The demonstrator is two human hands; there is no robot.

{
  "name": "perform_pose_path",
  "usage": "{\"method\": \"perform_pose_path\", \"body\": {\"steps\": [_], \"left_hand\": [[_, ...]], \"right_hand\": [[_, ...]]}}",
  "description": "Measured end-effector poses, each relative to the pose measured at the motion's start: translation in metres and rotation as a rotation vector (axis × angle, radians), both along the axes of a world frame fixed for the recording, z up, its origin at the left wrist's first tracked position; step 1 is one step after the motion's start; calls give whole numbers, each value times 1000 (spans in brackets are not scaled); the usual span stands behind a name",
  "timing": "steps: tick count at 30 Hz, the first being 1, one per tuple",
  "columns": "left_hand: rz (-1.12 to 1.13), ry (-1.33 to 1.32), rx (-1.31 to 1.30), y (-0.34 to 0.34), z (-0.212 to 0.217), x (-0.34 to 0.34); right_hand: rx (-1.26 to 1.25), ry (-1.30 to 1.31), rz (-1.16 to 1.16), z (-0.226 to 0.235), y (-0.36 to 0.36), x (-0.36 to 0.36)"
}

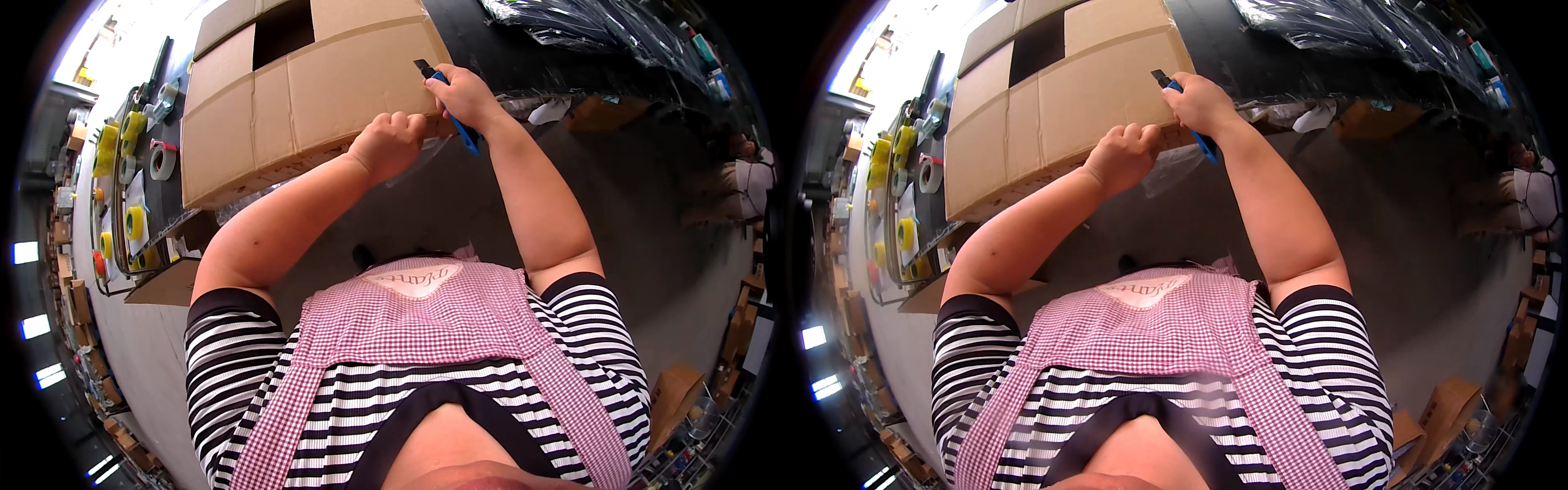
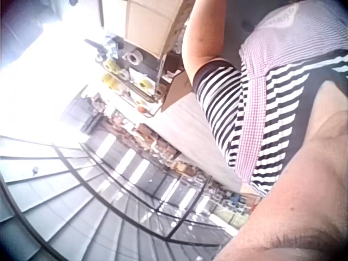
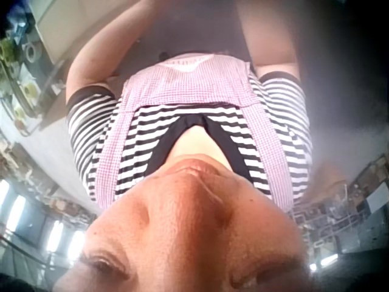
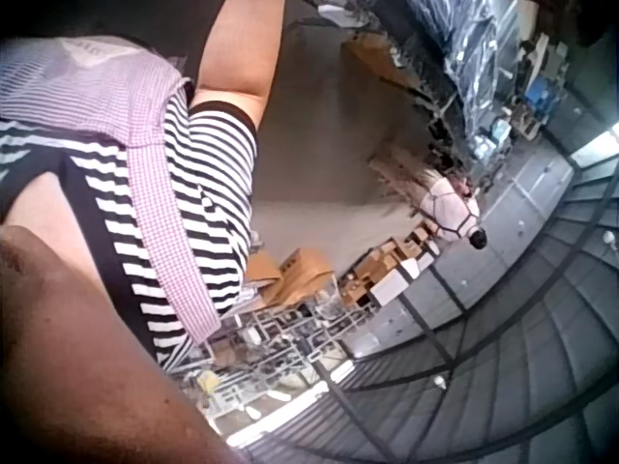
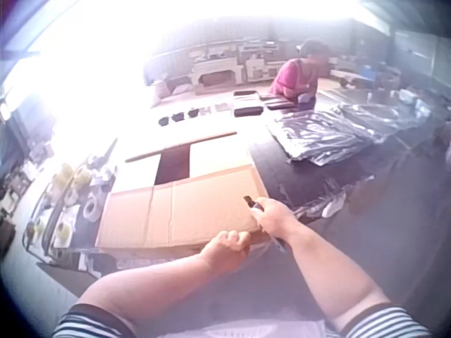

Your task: The person uses a utility knife to cut the tape along the seams of a large cardboard box and then opens the flaps.

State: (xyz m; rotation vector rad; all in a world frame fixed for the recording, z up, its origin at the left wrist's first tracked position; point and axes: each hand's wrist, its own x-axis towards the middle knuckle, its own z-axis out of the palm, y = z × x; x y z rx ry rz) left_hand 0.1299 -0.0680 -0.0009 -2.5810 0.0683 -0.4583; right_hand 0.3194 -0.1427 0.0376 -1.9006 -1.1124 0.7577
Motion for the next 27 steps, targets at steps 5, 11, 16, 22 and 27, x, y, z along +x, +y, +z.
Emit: {"method": "perform_pose_path", "body": {"steps": [5, 11, 16, 22, 27], "left_hand": [[116, 19, 140, -10, -6, 8], [182, 41, 187, -19, -9, 14], [189, 79, 214, -22, -6, 11], [244, 191, 190, -22, -12, 12], [322, 133, 138, -25, -31, 2]], "right_hand": [[11, -82, -26, -7, 4, 3], [-22, -120, -64, -13, 8, 6], [5, -127, -61, -16, 6, 5], [-95, -134, -88, -12, 8, 3], [-60, -199, -91, -15, 10, 1]]}}
